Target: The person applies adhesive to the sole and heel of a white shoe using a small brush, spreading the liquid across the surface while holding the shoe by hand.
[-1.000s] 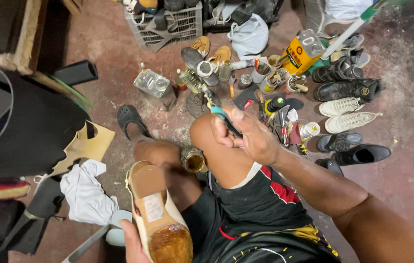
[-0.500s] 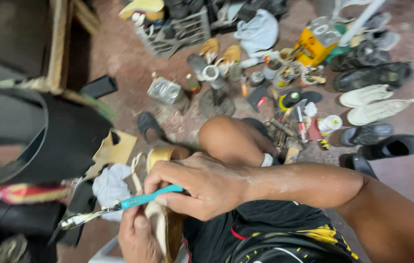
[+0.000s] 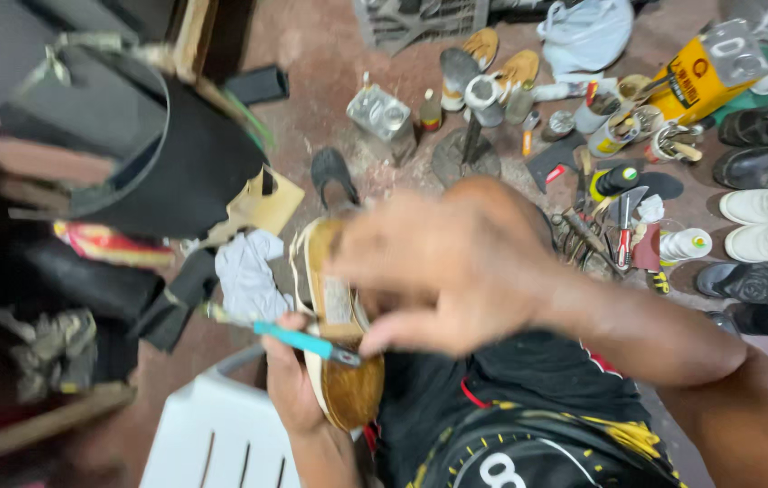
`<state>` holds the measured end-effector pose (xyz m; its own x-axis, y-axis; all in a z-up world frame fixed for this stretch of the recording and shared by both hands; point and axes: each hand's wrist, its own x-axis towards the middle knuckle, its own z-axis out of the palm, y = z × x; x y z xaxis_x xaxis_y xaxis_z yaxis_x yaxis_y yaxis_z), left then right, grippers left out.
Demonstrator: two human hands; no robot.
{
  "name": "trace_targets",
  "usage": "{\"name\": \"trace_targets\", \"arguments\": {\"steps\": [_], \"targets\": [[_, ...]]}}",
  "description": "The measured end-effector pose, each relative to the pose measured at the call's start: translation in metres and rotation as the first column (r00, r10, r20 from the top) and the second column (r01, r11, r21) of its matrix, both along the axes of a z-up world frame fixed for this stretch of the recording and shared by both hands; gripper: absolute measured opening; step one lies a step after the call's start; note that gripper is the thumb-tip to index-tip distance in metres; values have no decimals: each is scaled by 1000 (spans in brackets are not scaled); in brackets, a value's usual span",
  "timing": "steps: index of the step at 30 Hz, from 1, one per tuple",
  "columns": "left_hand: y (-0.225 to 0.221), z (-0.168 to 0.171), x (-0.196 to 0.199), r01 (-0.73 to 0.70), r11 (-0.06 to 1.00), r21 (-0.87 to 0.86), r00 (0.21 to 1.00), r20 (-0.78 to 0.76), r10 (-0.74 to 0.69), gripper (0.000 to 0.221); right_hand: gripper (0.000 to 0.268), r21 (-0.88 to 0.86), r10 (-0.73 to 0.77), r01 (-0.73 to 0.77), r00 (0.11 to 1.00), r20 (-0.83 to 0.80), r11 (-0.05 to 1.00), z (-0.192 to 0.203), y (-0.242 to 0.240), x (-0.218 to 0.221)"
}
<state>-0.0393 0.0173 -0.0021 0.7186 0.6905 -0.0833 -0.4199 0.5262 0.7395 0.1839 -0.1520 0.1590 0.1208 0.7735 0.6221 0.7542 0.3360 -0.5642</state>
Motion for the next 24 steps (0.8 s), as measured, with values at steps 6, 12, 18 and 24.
{"name": "trace_targets", "arguments": {"steps": [6,12,18,24], "targets": [[-20,43,21,196,937,-288,972,186,-146,38,79,-202,267,-240,957,116,950,-5,31,53],[-21,47,30,167,942,-292,975,193,-112,39,59,-297,262,-221,959,106,929,-26,23,58],[26,33,40,178,962,-209,974,177,-141,30,55,-340,60,-19,992,110,940,-29,-36,85],[38,-16,33,63,977,-202,988,154,-31,28,58,-385,-474,400,872,-117,832,-81,-113,91]]}}
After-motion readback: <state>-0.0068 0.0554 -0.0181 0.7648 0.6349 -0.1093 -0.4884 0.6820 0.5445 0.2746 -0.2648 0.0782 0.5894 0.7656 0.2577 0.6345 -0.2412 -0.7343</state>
